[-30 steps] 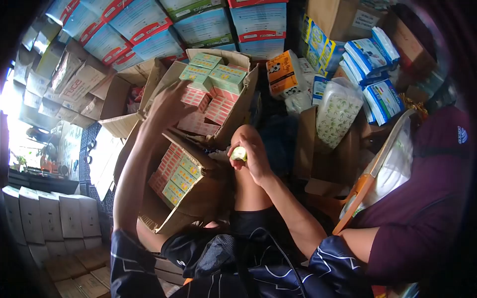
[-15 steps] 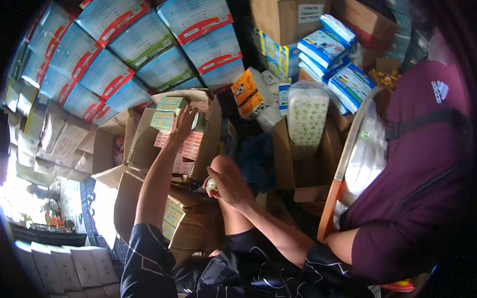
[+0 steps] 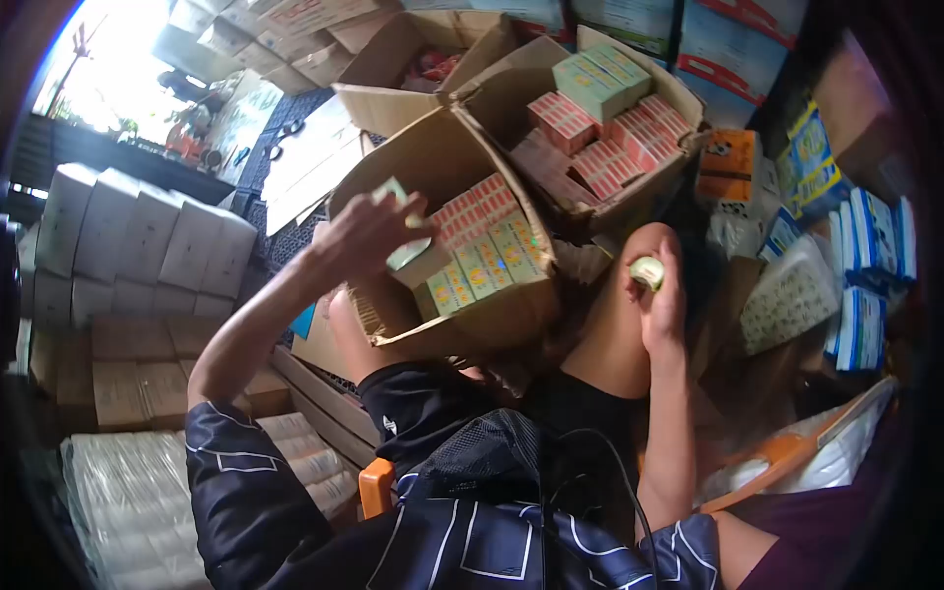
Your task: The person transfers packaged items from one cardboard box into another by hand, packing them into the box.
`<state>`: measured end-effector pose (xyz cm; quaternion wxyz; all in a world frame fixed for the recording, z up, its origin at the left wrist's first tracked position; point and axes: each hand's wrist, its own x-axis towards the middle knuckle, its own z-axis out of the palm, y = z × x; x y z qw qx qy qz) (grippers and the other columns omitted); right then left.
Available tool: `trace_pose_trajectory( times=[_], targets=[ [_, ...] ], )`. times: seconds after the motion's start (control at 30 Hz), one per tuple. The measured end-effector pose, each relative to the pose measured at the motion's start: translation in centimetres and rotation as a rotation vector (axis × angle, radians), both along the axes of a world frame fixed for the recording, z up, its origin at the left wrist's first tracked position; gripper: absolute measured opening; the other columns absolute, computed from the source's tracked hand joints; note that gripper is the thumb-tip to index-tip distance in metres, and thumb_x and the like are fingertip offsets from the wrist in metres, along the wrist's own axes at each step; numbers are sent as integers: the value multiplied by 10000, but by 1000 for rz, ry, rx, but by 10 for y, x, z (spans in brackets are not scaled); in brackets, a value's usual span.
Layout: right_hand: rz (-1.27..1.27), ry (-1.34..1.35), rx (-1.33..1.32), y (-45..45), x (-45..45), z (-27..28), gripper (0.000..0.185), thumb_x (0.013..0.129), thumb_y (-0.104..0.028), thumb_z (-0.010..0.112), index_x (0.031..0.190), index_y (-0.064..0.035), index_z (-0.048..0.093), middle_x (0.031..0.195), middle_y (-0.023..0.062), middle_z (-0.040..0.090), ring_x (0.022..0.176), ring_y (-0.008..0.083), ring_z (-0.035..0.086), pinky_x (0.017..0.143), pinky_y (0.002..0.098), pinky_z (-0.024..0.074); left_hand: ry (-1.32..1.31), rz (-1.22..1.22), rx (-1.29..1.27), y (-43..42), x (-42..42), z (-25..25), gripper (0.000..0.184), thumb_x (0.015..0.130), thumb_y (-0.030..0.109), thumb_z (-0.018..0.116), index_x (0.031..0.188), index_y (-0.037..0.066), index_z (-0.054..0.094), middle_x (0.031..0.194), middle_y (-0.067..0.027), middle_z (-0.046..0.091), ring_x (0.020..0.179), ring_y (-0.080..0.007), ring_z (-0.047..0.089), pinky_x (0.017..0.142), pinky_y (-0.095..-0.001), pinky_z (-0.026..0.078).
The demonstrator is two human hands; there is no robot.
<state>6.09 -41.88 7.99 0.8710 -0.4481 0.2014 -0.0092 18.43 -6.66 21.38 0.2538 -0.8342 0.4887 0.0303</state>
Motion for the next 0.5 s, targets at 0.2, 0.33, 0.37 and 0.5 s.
trace_pose_trajectory(
  times=[0.2,0.33,0.37,0.5],
  targets=[
    [44,-56,-22,6,-1,7,473,980,-481,375,822,-83,577,628,19,512,586,101,460,550,231,353,51,-68,102,76,-17,-101,466,758,171,674,1189,314,572,1087,-70,526,880,-234,625,642,-329,498],
    [76,-69,-14,1,-3,10,489,979,-492,373,815,-79,579,636,30,527,586,107,472,554,230,357,118,5,139,60,-23,-117,324,793,125,615,1097,203,533,1035,-74,514,841,-218,651,609,-289,519],
    [63,-64,-4,-2,-2,8,489,978,-493,372,817,-80,577,635,29,522,583,108,467,556,230,356,57,-42,117,61,-21,-122,307,795,123,612,1084,191,534,998,-74,518,794,-202,653,580,-281,517],
    [47,-40,-22,-4,-3,9,461,977,-483,370,838,-83,553,635,16,484,583,102,431,558,235,341,-73,-110,117,65,-31,-138,272,795,131,615,1054,151,536,918,-69,535,748,-174,653,546,-271,519]
  ],
)
